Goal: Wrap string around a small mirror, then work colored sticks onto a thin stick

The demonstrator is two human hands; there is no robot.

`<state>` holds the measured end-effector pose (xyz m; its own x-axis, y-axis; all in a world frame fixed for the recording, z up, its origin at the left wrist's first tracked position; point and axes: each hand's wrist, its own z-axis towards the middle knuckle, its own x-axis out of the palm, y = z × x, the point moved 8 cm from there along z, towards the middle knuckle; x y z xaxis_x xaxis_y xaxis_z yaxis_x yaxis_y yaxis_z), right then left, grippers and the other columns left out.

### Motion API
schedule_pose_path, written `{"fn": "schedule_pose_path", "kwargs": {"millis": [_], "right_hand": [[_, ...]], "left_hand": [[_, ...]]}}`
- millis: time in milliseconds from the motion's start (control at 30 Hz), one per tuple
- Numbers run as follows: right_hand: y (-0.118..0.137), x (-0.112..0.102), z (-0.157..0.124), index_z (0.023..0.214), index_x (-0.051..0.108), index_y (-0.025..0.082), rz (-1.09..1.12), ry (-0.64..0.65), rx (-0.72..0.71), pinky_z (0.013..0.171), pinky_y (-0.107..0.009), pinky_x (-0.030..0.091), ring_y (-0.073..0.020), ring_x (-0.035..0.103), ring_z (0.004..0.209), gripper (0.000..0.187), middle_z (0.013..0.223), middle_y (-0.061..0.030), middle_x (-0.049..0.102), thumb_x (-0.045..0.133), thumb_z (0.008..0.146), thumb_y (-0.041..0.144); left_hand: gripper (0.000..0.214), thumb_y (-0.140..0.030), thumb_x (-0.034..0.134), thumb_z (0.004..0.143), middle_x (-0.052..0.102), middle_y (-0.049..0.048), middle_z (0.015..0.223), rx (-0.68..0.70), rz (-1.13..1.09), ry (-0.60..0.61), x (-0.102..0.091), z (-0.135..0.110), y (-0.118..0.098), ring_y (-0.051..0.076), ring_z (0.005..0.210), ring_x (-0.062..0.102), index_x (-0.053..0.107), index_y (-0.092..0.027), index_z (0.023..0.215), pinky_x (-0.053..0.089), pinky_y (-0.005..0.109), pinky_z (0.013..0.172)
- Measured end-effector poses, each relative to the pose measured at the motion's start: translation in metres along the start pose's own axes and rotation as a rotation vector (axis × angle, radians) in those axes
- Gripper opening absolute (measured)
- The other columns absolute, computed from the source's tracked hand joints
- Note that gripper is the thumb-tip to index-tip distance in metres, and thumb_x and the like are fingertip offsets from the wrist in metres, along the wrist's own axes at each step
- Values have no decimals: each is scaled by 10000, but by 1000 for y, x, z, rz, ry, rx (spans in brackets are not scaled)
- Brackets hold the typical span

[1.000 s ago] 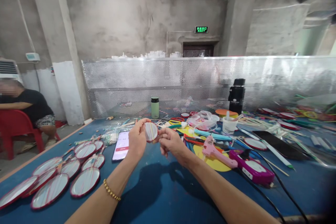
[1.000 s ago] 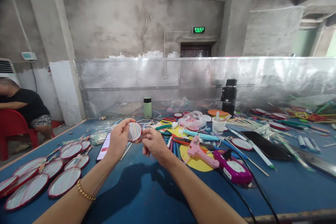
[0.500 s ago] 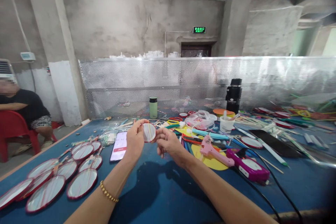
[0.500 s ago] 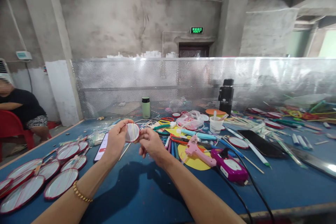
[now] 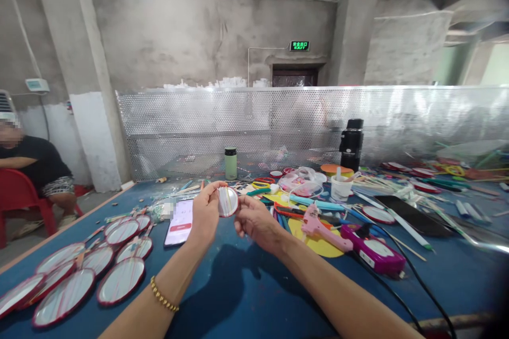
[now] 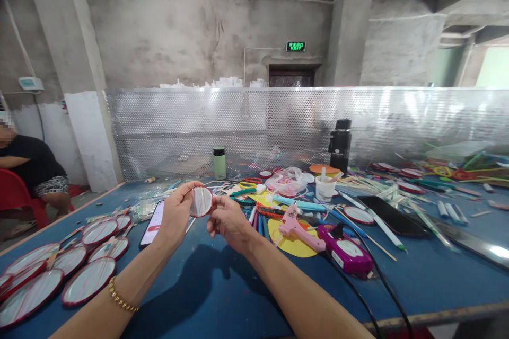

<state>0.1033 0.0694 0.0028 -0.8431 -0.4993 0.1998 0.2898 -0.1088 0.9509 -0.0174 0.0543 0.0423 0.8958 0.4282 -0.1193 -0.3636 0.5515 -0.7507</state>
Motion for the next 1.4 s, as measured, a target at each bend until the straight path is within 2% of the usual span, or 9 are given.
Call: {"fn": "schedule_pose_path", "kwargs": {"millis": [167, 300, 367, 500, 700, 800, 967, 1200, 1400], "right_hand": [[1, -2, -1, 891, 540, 179, -1, -11, 33, 376, -175, 365, -53, 453, 408, 319, 613, 65, 527, 544, 573, 161], [1, -13, 2, 826, 546, 170, -87, -72, 25, 356, -180, 331, -59, 399, 368, 251, 502, 85, 450, 526, 576, 166], [6, -20, 2, 828, 546, 171, -160, -123, -9, 345, -183, 326, -67, 388, 356, 214, 473, 88, 432, 519, 617, 184], [27, -28, 0, 872, 573, 179, -349, -200, -137, 356, -182, 352, -87, 473, 424, 154, 572, 44, 526, 534, 747, 259], [39, -22, -4, 758, 626, 173, -597, -168, -263, 400, -198, 348, -91, 452, 414, 205, 492, 45, 492, 513, 854, 314], [43, -22, -5, 771, 641, 169, -671, -179, -338, 468, -213, 365, -93, 474, 455, 188, 538, 36, 527, 519, 858, 282], [51, -26, -4, 834, 677, 163, -746, -221, -453, 606, -228, 393, -126, 537, 660, 153, 737, -9, 631, 542, 834, 237], [49, -28, -2, 763, 661, 150, -766, -221, -477, 583, -229, 391, -122, 527, 618, 166, 687, -5, 623, 545, 827, 250], [50, -28, -4, 757, 629, 159, -736, -220, -461, 557, -225, 396, -115, 518, 583, 141, 665, 4, 602, 536, 820, 244]], "left_hand": [[293, -243, 395, 843, 681, 38, 942, -42, -34, 38, 4, -4, -5, 183, 879, 604, 653, -181, 966, 463, 299, 801], [289, -244, 393, 850, 675, 32, 942, -61, -48, 68, 6, -5, -8, 171, 832, 602, 647, -183, 974, 465, 274, 740], [290, -235, 387, 852, 676, 33, 946, -40, -23, 88, 7, -5, -8, 172, 847, 603, 650, -184, 965, 460, 277, 767], [298, -219, 380, 846, 683, 41, 978, 7, 26, 135, 11, -5, -6, 184, 861, 611, 652, -180, 960, 447, 303, 825], [323, -219, 366, 850, 684, 47, 1009, 70, 71, 181, 19, -9, -7, 194, 919, 613, 659, -178, 979, 441, 315, 863], [334, -191, 370, 842, 676, 55, 1050, 86, 78, 197, 23, -11, -9, 188, 982, 597, 648, -172, 1026, 427, 314, 900], [339, -175, 387, 830, 662, 67, 1090, 39, 69, 234, 28, -13, -3, 190, 1002, 588, 613, -163, 1083, 424, 312, 892], [263, -209, 391, 854, 672, 59, 939, 35, 99, 248, 29, -15, -3, 184, 866, 589, 635, -165, 944, 423, 289, 776], [238, -206, 405, 837, 656, 48, 895, 3, 59, 246, 30, -15, 2, 175, 828, 575, 625, -164, 918, 415, 280, 744]]}}
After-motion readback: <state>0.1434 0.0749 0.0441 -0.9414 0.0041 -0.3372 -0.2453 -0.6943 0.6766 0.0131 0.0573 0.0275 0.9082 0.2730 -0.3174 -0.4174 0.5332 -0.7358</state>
